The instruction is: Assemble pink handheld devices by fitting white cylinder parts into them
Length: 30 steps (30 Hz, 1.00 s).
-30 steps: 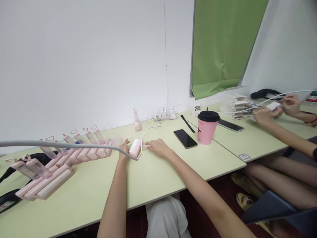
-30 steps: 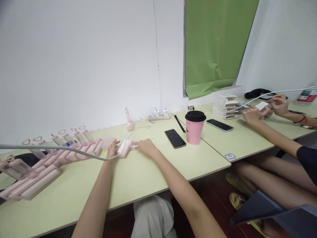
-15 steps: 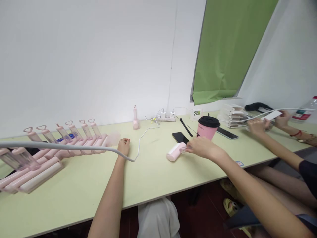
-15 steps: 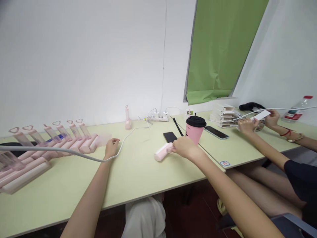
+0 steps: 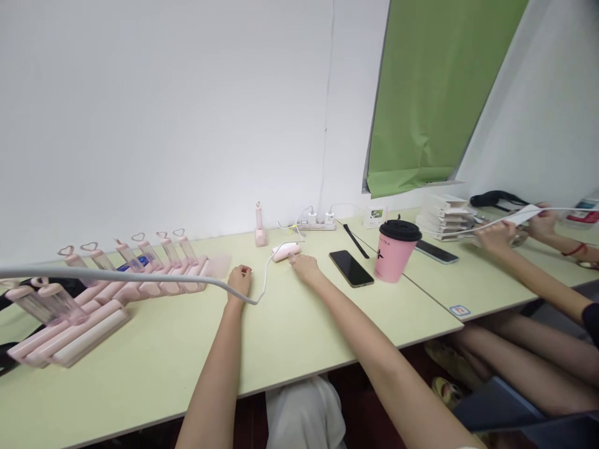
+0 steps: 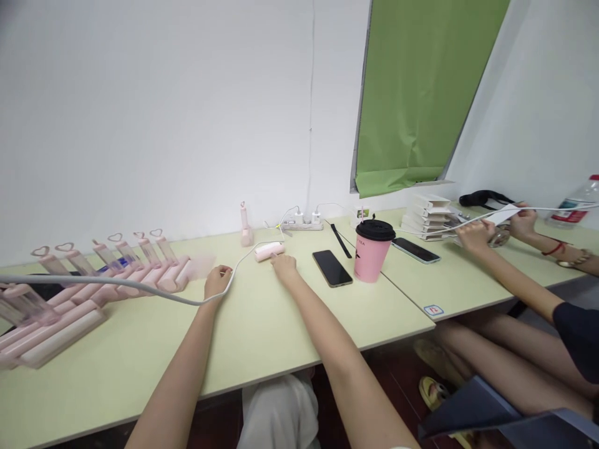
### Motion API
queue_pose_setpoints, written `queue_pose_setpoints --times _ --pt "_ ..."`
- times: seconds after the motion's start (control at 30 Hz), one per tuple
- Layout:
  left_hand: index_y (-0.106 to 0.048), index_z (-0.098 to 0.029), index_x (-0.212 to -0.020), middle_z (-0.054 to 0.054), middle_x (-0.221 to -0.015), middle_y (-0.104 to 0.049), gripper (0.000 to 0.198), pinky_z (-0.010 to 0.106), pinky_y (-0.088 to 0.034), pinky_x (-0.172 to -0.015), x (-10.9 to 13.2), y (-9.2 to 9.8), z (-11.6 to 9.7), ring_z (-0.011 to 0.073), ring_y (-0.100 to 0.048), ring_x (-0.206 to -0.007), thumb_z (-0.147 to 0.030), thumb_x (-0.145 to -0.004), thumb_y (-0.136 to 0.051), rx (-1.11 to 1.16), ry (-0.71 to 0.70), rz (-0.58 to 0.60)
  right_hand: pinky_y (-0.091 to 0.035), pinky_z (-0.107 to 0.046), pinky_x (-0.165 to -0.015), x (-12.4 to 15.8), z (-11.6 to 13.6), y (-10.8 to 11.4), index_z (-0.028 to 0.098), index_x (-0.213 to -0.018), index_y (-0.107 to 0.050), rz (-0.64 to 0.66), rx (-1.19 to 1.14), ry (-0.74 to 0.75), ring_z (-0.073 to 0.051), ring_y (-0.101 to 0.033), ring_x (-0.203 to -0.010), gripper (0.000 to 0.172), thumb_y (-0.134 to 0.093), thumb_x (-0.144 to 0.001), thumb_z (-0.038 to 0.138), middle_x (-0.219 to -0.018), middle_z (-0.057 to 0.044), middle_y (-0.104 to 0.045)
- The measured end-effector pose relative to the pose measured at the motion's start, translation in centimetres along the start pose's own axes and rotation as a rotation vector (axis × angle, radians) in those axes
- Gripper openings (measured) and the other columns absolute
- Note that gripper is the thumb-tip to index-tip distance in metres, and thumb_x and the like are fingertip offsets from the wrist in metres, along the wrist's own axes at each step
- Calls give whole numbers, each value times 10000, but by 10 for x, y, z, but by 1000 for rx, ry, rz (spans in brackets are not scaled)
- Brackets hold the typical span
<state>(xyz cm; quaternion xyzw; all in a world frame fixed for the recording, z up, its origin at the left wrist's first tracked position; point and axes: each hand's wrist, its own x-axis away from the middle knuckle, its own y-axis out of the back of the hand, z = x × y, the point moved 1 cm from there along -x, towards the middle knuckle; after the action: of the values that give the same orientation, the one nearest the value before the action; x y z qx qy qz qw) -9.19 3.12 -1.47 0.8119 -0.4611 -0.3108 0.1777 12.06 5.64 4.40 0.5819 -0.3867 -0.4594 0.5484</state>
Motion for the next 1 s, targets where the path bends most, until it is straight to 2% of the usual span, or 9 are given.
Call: queue_pose_setpoints --times 0.07,0.17,0.23,0.33,0.43,0.5,0.67,0.8,1.0 --pt "-606 -181 -772 94 -857 -627 182 322 -404 -732 1 0 -1 213 -569 -776 -262 -763 -444 -1 -8 1 -435 -320 -766 12 -9 -2 170 -1131 -563 -18 10 22 -222 -599 -980 405 -254 -943 353 -1061 -167 -633" --pt "-604 -186 -751 90 -835 -630 169 324 -403 -731 4 0 -5 216 -571 -772 -256 -759 -450 7 -7 12 -427 -315 -753 38 -43 5 130 -1027 -605 16 89 64 -236 -609 -940 416 -291 -930 386 -984 -186 -650" --pt "-602 -191 -735 84 -794 -626 151 328 -400 -737 6 1 -7 223 -571 -772 -248 -750 -462 8 -5 33 -421 -300 -719 58 -69 18 121 -961 -619 52 150 83 -241 -618 -904 403 -333 -917 402 -946 -179 -653" --pt "-599 -196 -710 82 -742 -616 126 339 -396 -745 7 1 -8 237 -570 -774 -230 -735 -479 9 -17 40 -397 -277 -661 89 -98 47 146 -949 -592 -49 232 136 -229 -618 -840 311 -410 -894 391 -900 -131 -654" --pt "-599 -198 -700 87 -736 -612 113 346 -393 -752 6 1 -4 249 -569 -787 -218 -724 -491 15 -34 10 -369 -269 -623 122 -102 71 159 -949 -566 -120 337 203 -217 -602 -784 194 -461 -877 306 -866 -107 -639" --pt "-602 -195 -717 97 -766 -613 127 349 -393 -757 5 0 -2 253 -567 -809 -216 -733 -478 -16 -55 -8 -363 -286 -637 143 -96 73 153 -946 -562 -165 434 255 -219 -581 -801 178 -397 -882 166 -883 -122 -621" --pt "-610 -181 -771 120 -878 -613 186 334 -398 -764 4 1 0 246 -559 -874 -238 -772 -433 -165 -105 -34 -373 -330 -668 178 -83 38 184 -1167 -477 -283 530 394 -212 -538 -820 415 -253 -854 28 -1069 -143 -558" --pt "-612 -180 -808 101 -848 -632 200 317 -404 -741 6 4 -5 228 -573 -842 -244 -781 -424 -203 -56 43 -380 -335 -620 163 -79 11 157 -1272 -386 -288 561 399 -211 -541 -786 465 -228 -856 23 -1108 -157 -546" --pt "-610 -175 -846 84 -870 -651 230 286 -406 -719 9 11 -13 202 -584 -841 -262 -814 -399 -246 -20 88 -411 -343 -708 89 -43 -3 146 -1265 -422 -262 389 348 -230 -540 -891 454 -283 -849 29 -1047 -145 -584"
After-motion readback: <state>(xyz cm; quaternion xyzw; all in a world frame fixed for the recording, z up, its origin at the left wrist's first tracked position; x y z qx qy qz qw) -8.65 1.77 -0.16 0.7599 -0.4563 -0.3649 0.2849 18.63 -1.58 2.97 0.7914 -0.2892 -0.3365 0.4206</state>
